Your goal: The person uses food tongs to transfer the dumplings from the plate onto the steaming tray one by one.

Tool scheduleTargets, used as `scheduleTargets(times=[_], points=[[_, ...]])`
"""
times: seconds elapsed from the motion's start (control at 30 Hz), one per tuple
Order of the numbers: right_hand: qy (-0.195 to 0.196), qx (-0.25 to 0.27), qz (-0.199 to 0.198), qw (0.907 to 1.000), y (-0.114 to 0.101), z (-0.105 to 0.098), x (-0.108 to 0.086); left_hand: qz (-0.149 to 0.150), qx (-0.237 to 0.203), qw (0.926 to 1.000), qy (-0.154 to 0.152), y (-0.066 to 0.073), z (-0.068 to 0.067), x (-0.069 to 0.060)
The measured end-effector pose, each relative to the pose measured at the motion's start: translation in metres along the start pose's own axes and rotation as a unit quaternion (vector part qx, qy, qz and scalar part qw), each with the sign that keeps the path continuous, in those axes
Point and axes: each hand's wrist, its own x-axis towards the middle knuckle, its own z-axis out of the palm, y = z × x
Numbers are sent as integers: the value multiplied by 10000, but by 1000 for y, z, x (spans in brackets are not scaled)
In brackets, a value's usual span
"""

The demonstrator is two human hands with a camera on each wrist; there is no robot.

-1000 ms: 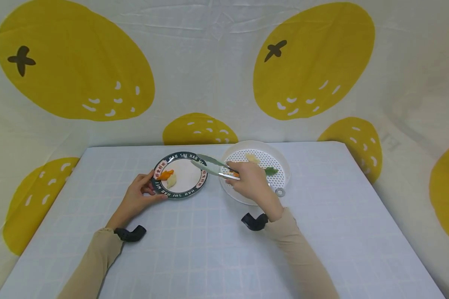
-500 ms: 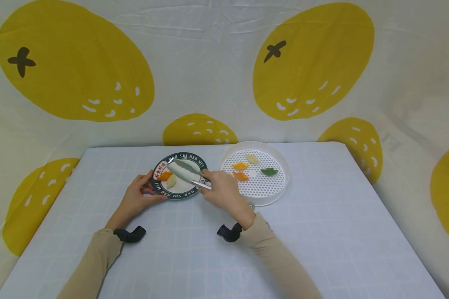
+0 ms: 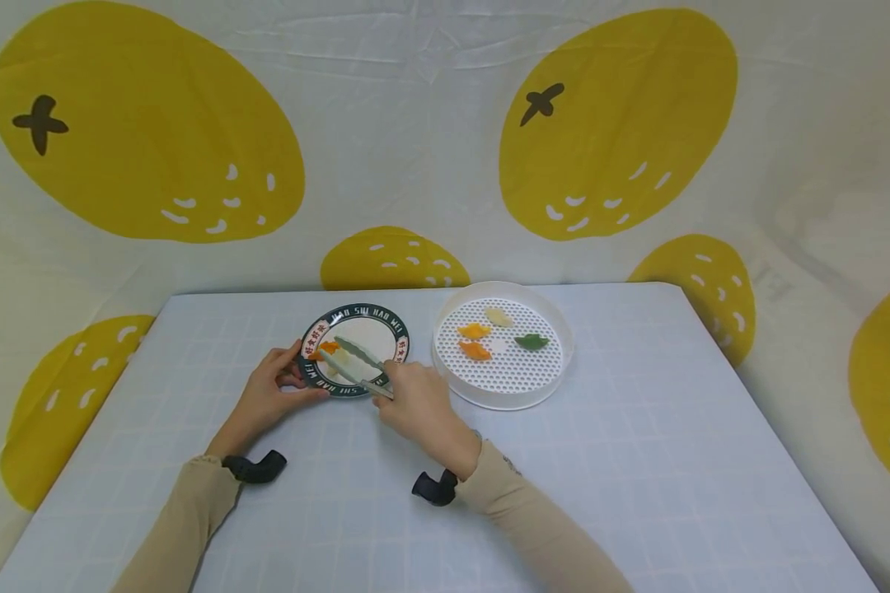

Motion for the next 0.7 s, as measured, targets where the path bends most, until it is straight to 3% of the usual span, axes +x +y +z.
scheduleTargets(times=[0.4, 0.53, 0.7], points=[[77, -191, 55, 9998, -2, 2, -3, 170, -36, 9998, 58, -2, 1, -1], [179, -386, -47, 9991, 4, -3, -2, 138, -14, 9999, 49, -2, 0, -1], [115, -269, 146, 9995, 8, -8, 1, 81, -9, 10000, 26, 0, -1, -1]])
